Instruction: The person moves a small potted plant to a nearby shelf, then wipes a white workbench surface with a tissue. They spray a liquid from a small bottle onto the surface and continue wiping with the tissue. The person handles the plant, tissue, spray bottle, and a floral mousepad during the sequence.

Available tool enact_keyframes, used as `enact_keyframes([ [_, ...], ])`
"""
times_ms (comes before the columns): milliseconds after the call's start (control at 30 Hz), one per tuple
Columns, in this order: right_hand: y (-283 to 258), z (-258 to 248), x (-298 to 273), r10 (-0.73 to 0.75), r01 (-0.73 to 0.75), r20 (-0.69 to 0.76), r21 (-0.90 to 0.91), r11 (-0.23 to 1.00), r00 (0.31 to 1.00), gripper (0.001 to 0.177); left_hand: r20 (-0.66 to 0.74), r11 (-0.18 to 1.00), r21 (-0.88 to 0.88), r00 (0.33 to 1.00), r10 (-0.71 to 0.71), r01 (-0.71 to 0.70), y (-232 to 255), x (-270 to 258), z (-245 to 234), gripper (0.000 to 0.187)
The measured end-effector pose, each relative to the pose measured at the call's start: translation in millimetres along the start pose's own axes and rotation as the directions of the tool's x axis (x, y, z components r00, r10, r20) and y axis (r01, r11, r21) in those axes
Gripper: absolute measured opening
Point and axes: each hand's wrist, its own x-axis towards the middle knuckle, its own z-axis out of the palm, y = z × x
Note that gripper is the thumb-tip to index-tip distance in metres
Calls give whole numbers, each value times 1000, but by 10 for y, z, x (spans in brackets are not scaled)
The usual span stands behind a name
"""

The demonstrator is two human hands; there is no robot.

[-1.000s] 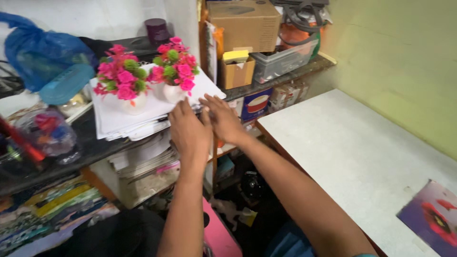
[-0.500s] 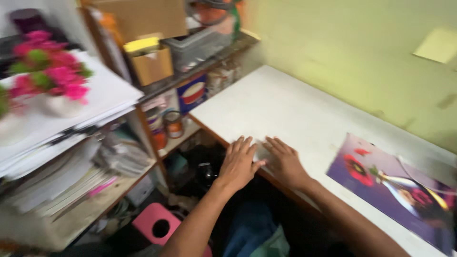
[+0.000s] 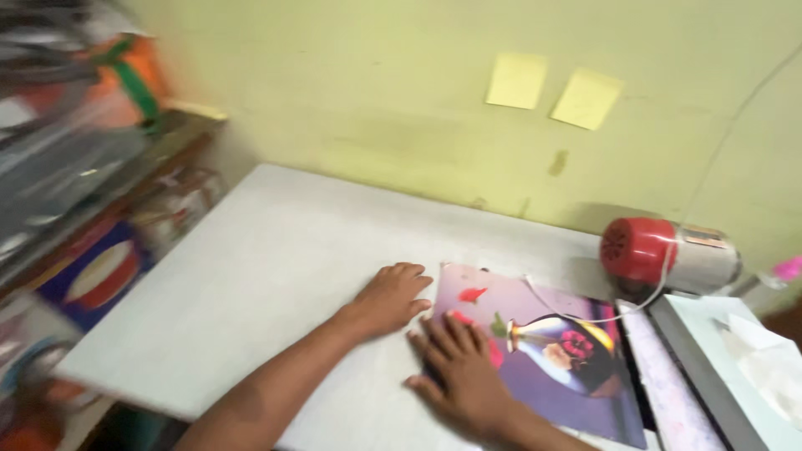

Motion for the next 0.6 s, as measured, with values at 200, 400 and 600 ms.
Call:
enact_keyframes([
  [200, 159, 369, -74, -171, 175, -125, 22, 984, 977, 63, -51, 993, -98, 997, -63, 58, -42, -247, 112, 44],
  [400, 269, 473, -108, -253, 234, -192, -119, 965, 948, 61, -7, 996, -38, 997, -81, 81, -83, -137, 120, 48],
  [600, 70, 30, -224, -206, 218, -151, 64, 974, 967, 54, 19, 994, 68, 996, -93, 91, -79, -99, 143, 55],
])
